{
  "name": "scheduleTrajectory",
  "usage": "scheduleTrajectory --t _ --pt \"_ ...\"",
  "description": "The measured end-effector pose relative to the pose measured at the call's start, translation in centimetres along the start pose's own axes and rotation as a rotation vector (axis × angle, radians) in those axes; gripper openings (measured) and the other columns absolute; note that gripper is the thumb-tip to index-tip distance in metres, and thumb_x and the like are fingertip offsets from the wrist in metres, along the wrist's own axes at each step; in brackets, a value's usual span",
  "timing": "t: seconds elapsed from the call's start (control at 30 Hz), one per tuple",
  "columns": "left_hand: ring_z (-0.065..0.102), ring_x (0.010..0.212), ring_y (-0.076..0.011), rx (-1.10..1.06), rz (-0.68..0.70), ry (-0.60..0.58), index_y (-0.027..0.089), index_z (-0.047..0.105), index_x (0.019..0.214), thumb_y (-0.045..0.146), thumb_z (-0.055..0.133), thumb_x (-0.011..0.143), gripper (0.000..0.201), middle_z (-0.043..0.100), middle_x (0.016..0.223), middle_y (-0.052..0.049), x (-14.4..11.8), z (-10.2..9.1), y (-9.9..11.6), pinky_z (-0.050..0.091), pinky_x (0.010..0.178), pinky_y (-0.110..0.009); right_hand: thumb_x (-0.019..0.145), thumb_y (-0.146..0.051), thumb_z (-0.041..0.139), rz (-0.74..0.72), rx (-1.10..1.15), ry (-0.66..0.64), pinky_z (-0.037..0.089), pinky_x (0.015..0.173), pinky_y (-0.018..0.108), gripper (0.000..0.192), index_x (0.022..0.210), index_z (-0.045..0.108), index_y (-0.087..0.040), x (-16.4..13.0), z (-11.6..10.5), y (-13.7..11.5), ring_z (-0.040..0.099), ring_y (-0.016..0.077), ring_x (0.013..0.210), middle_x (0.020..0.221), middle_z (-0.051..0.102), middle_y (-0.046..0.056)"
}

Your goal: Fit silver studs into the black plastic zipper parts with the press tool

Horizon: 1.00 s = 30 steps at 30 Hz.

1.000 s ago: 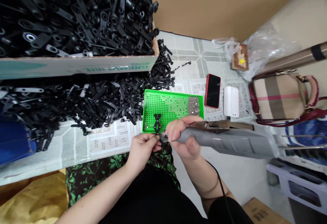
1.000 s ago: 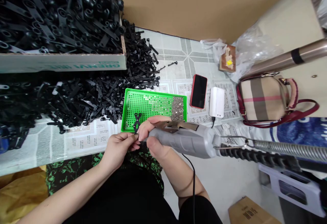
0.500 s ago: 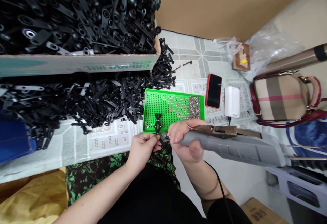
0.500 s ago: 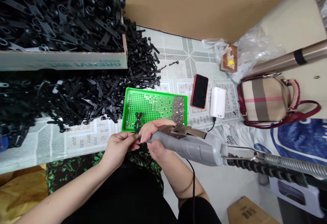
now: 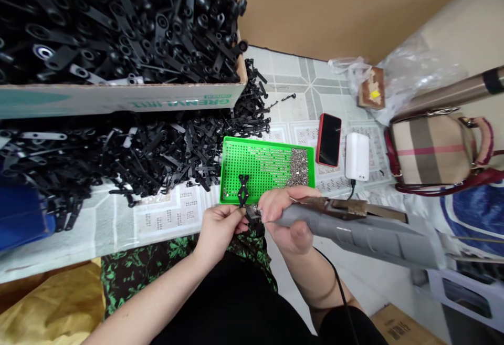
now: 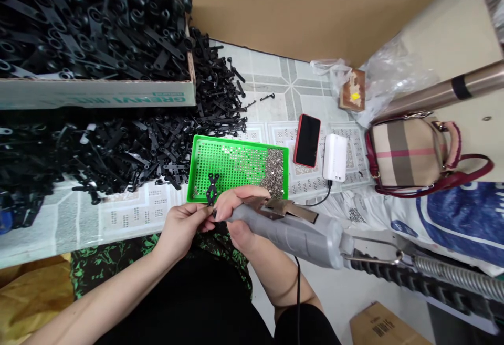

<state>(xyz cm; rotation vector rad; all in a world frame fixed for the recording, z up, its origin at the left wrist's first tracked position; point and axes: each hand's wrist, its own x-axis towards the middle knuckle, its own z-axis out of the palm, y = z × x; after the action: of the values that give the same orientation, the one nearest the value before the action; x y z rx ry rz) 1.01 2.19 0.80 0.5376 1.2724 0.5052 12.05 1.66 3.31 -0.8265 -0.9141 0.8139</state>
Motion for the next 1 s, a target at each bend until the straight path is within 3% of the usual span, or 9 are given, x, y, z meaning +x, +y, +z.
scheduleTrajectory --t 0.6,1.0 --pt "0.055 0.042 -0.011 0.011 0.017 -0.031 0.017 0.064 0.046 0.032 0.067 0.061 0.022 0.062 0.046 -0.001 0.0 -0.3 -0.4 0.042 0.044 -0.02 0.083 -0.042 0.058 0.011 -0.034 -0.112 0.051 0.058 0.033 0.034 0.112 0.052 -0.026 -1.1 -1.0 0.0 0.057 0.0134 0.054 0.062 0.057 -0.006" --pt "0.056 0.042 -0.0127 0.03 0.021 -0.034 0.018 0.062 0.045 0.033 0.066 0.061 0.023 0.061 0.045 -0.001 0.0 -0.3 -0.2 0.042 0.045 -0.022 0.084 -0.047 0.056 -0.004 -0.144 -0.081 0.049 0.051 0.031 0.03 0.108 0.052 -0.03 -0.8 -0.4 -0.2 0.053 0.0131 0.047 0.056 0.052 -0.008"
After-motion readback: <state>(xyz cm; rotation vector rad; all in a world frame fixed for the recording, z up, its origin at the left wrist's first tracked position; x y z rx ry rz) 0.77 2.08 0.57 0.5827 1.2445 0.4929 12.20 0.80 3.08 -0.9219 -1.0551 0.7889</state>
